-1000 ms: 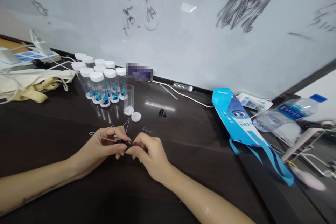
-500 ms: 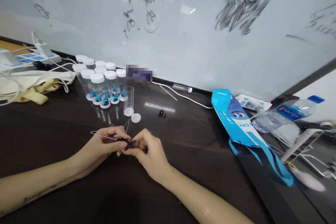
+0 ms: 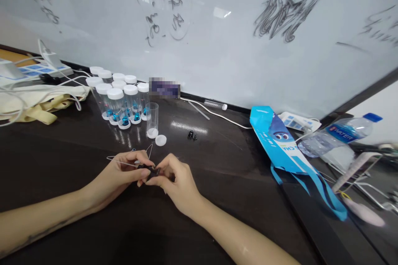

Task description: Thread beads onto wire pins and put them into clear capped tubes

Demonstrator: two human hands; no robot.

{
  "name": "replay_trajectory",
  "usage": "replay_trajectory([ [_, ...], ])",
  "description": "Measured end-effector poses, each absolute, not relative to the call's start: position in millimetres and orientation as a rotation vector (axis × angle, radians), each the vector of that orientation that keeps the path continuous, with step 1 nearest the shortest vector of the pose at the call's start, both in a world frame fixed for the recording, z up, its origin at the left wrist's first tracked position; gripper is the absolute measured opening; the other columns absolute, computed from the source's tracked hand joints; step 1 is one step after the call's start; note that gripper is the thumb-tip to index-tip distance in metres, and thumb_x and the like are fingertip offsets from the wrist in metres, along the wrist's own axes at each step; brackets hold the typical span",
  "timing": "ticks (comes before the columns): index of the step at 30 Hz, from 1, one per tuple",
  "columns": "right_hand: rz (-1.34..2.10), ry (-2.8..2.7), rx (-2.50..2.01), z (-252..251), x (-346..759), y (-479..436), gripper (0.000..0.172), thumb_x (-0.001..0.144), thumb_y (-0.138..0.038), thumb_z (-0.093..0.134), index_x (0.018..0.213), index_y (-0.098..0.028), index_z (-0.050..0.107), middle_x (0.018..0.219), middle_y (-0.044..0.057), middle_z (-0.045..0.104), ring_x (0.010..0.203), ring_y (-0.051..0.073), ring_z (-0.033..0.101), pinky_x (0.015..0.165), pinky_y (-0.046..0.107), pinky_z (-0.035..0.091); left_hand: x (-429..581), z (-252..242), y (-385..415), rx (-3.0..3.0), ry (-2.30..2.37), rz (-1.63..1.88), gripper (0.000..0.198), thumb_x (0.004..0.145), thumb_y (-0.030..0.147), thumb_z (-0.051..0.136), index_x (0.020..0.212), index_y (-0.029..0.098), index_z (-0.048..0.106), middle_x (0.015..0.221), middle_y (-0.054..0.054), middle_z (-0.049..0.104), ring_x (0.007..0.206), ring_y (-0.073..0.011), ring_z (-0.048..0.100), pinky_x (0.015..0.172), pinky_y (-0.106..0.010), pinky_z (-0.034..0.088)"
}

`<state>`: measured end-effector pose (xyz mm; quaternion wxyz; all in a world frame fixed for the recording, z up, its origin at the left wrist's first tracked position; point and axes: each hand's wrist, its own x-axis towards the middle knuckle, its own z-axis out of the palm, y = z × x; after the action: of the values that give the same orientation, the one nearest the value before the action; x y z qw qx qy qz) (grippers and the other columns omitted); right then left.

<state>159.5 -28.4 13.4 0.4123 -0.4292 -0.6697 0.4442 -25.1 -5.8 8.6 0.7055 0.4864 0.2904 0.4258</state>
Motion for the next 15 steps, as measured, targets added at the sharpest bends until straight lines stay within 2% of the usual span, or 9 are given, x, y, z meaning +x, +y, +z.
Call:
replay_trajectory([
  [5,1.128,-1.794,-1.013,12.4,163.1,-28.1,0.043,0.093,-0.053,0.047,0.070,-0.018,0.052,0.058,-0.002,0.058,0.045,0.008,0.047,0.048,0.022,0.036,-24.8,9.9,-6.6,1.119,0.636,0.923,0.013,0.072,0.021,0.079,0.083,0.018,0.073,0.071,0.002,0.058,0.058,-0.0092,0.055,0.055,-0.022,0.046],
  [9,1.120,-1.730,-1.112,15.9,159.8,-28.3,0.030,0.087,-0.046,0.063,0.079,-0.019,0.053,0.054,-0.007,0.051,0.044,0.008,0.046,0.049,0.021,0.036,-24.6,8.2,-4.9,1.097,0.671,0.955,0.013,0.071,0.020,0.079,0.083,0.017,0.073,0.075,0.000,0.062,0.058,-0.0089,0.054,0.055,-0.021,0.045],
  [11,1.135,-1.674,-1.131,16.9,158.3,-28.2,0.030,0.082,-0.044,0.070,0.081,-0.020,0.052,0.053,-0.009,0.048,0.043,0.008,0.045,0.049,0.021,0.036,-24.4,7.5,-4.6,1.077,0.680,0.967,0.013,0.071,0.020,0.079,0.082,0.017,0.073,0.076,0.000,0.062,0.059,-0.0089,0.055,0.055,-0.021,0.045],
  [15,1.180,-1.647,-1.048,15.7,159.0,-28.1,0.035,0.087,-0.053,0.058,0.087,-0.018,0.055,0.063,-0.004,0.055,0.046,0.008,0.046,0.048,0.021,0.036,-24.1,8.4,-4.9,1.047,0.690,0.999,0.014,0.071,0.019,0.079,0.084,0.017,0.074,0.072,0.001,0.063,0.060,-0.0091,0.056,0.056,-0.020,0.046],
])
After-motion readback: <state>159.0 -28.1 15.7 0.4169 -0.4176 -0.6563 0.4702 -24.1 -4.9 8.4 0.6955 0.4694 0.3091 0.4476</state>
